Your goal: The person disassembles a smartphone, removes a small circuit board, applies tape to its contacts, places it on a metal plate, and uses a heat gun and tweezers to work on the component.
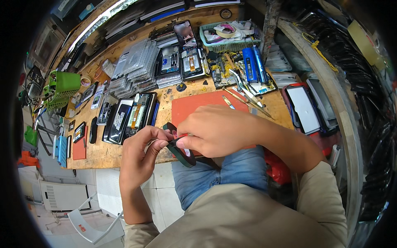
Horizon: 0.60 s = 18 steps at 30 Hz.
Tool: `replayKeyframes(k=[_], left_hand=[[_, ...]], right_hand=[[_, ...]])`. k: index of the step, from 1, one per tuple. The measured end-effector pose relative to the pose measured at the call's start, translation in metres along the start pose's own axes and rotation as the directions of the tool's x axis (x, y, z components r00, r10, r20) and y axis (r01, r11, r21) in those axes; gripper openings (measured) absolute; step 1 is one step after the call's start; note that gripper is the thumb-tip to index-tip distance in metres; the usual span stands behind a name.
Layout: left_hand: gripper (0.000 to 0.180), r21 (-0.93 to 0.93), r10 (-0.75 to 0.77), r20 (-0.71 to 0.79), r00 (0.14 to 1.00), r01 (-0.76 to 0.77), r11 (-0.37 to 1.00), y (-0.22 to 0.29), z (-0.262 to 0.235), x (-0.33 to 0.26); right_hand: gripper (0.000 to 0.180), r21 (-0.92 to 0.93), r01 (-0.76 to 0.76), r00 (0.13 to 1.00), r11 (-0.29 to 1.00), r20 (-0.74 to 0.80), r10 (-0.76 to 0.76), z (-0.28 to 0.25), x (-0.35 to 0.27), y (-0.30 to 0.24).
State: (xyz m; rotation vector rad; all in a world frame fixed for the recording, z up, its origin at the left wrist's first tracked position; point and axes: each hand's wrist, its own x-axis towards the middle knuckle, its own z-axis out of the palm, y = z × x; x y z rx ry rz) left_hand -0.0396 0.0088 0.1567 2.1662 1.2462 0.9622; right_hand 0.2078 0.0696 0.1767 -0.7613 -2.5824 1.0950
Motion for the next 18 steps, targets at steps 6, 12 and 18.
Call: replayKeyframes(k=[6, 12, 18], left_hand=[[0.011, 0.063, 0.007, 0.022, 1.0, -0.009, 0.998, 0.015, 0.0, 0.002], [0.009, 0.004, -0.063, 0.02, 0.998, 0.063, 0.998, 0.019, 0.0, -0.004], [0.008, 0.024, -0.122, -0.091, 0.988, 0.125, 0.992, 0.01, 0.006, -0.01]], right_hand=[[0.026, -0.026, 0.034, 0.995, 0.999, 0.092, -0.032, -0.005, 0.01, -0.009], [0.023, -0.035, 0.043, 0.992, 0.998, 0.121, -0.038, -0.005, 0.015, -0.011], [0.031, 0.001, 0.006, 1.0, 1.0, 0.003, -0.006, -0.002, 0.004, -0.004]])
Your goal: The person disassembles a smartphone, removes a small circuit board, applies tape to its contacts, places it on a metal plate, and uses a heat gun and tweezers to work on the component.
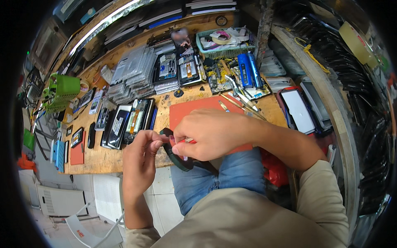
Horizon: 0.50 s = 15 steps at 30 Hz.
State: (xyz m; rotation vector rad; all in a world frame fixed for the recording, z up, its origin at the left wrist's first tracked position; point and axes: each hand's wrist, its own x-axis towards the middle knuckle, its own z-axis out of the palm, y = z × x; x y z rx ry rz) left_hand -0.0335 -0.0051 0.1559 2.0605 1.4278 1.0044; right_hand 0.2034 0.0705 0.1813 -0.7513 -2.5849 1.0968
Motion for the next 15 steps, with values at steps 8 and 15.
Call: replayKeyframes(k=[8, 15], left_hand=[[0.018, -0.432, -0.207, -0.183, 0.961, 0.11, 0.895, -0.025, 0.014, -0.006], [0.014, -0.533, -0.29, -0.537, 0.792, -0.052, 0.844, -0.046, 0.008, -0.033]], right_hand=[[0.042, 0.216, 0.012, 0.965, 0.976, -0.258, 0.045, 0.117, 0.002, 0.021], [0.032, -0.345, -0.027, 0.777, 0.938, -0.598, -0.198, 0.054, 0.004, 0.064]])
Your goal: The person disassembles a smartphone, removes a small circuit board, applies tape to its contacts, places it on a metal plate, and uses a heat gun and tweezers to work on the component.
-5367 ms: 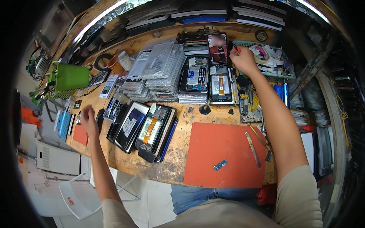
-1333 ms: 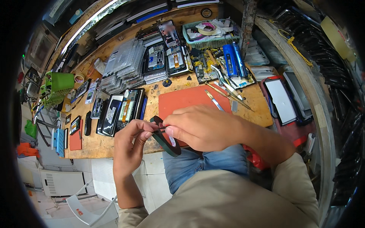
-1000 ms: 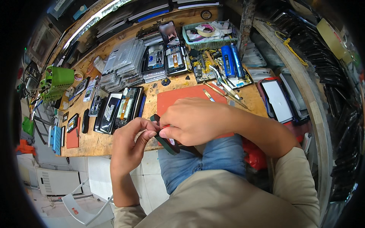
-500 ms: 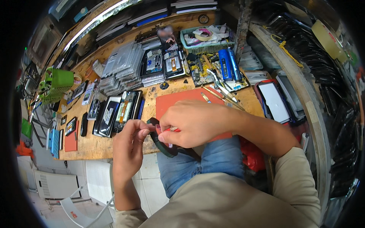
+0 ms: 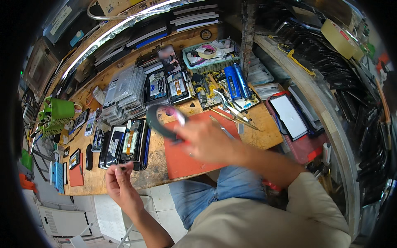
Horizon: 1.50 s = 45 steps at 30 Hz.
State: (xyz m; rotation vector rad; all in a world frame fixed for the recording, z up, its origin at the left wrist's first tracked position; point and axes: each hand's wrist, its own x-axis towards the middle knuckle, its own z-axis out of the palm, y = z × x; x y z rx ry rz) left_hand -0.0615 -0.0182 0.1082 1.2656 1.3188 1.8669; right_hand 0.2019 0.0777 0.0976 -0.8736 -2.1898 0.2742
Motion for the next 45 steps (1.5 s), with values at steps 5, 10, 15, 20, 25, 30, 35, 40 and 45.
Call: replayKeyframes(k=[5, 10, 15, 20, 25, 30, 35, 40, 45], left_hand=[[0.009, -0.175, -0.196, 0.064, 0.979, 0.204, 0.963, -0.02, -0.008, -0.029], [0.011, -0.167, -0.233, -0.033, 0.972, 0.225, 0.96, -0.037, -0.01, -0.055], [0.014, -0.24, -0.297, -0.059, 0.953, 0.275, 0.931, -0.046, -0.033, -0.058], [0.017, -0.337, -0.342, 0.102, 0.934, 0.356, 0.871, -0.054, -0.032, -0.047], [0.035, -0.256, -0.338, 0.3, 0.892, 0.417, 0.872, -0.05, 0.015, -0.048], [0.056, -0.289, -0.394, 0.438, 0.808, 0.542, 0.789, -0.049, 0.068, -0.092], [0.048, 0.067, -0.253, 0.576, 0.777, 0.264, 0.962, -0.056, 0.066, -0.102], [0.036, 0.131, -0.25, 0.621, 0.743, 0.216, 0.968, -0.054, 0.069, -0.094], [0.021, 0.22, -0.252, 0.551, 0.795, 0.153, 0.964, -0.046, 0.076, -0.075]], right_hand=[[0.014, -0.518, -0.099, 0.991, 0.85, -0.124, 0.04, -0.051, 0.101, 0.108], [0.05, -0.468, -0.319, 0.942, 0.824, -0.253, 0.22, -0.06, 0.134, 0.152], [0.046, -0.23, -0.29, 0.94, 0.929, 0.117, 0.322, -0.026, 0.055, 0.127], [0.032, -0.378, -0.224, 0.975, 0.898, -0.086, 0.206, -0.008, 0.008, 0.133], [0.03, 0.017, -0.275, 0.937, 0.961, -0.22, 0.272, 0.0, -0.025, 0.064], [0.024, 0.59, -0.503, 0.864, 0.632, 0.35, 0.361, 0.012, -0.083, -0.03], [0.007, 0.535, -0.489, 0.873, 0.689, 0.292, 0.392, 0.001, -0.104, -0.034], [0.007, 0.506, -0.607, 0.794, 0.612, 0.416, 0.444, -0.011, -0.109, -0.029], [0.01, 0.547, -0.558, 0.823, 0.624, 0.268, 0.501, 0.0, -0.099, -0.029]])
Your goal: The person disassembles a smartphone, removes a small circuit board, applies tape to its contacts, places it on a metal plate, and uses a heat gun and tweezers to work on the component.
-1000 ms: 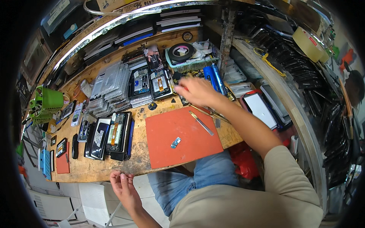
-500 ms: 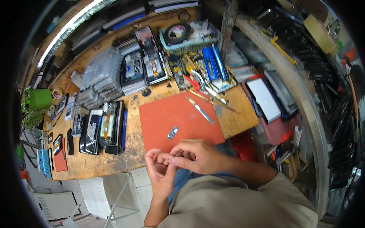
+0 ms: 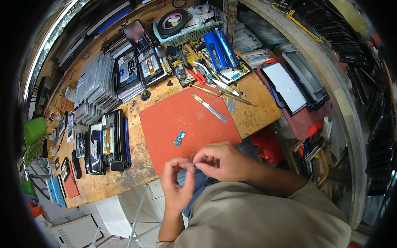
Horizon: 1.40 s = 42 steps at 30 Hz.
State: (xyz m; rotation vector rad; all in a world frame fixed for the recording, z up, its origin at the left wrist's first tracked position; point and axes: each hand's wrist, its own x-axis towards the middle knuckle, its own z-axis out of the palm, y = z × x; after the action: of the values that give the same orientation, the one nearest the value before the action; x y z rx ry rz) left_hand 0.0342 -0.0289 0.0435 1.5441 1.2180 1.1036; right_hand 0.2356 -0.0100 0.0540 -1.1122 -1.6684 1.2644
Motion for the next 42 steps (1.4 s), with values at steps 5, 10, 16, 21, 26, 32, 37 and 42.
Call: replayKeyframes(k=[5, 10, 16, 21, 26, 32, 37, 42], left_hand=[[0.016, 0.673, 0.291, -0.106, 0.951, -0.147, 0.725, -0.008, -0.01, 0.045], [0.015, 0.689, 0.25, 0.021, 0.968, -0.195, 0.697, -0.016, -0.009, 0.058], [0.01, -0.274, -0.157, -0.212, 0.965, 0.095, 0.957, -0.013, 0.0, 0.05], [0.015, -0.685, -0.233, -0.125, 0.965, 0.086, 0.724, 0.0, 0.001, 0.042], [0.021, -0.601, -0.208, -0.209, 0.956, 0.042, 0.798, 0.007, -0.002, 0.034], [0.017, -0.571, -0.178, -0.189, 0.966, 0.039, 0.82, 0.005, -0.008, 0.025], [0.014, -0.5, -0.144, -0.185, 0.972, 0.033, 0.865, 0.003, -0.005, 0.023], [0.015, -0.539, -0.162, -0.162, 0.973, 0.051, 0.841, 0.003, -0.002, 0.019]], right_hand=[[0.012, 0.008, 0.162, 0.948, 0.987, -0.279, -0.153, 0.011, 0.012, 0.007], [0.017, -0.034, 0.159, 0.943, 0.987, -0.291, -0.162, 0.006, 0.008, 0.012], [0.016, 0.401, 0.13, 0.937, 0.907, -0.349, 0.02, 0.013, 0.011, 0.012], [0.017, 0.55, 0.168, 0.949, 0.818, -0.314, 0.016, 0.028, 0.027, 0.005], [0.015, 0.531, 0.162, 0.964, 0.832, -0.267, -0.017, 0.037, 0.037, -0.002], [0.013, 0.448, 0.152, 0.961, 0.881, -0.276, -0.026, 0.037, 0.033, -0.006], [0.011, 0.517, 0.164, 0.96, 0.84, -0.281, -0.015, 0.039, 0.03, -0.008], [0.01, 0.473, 0.116, 0.949, 0.873, -0.312, 0.043, 0.042, 0.029, -0.01]])
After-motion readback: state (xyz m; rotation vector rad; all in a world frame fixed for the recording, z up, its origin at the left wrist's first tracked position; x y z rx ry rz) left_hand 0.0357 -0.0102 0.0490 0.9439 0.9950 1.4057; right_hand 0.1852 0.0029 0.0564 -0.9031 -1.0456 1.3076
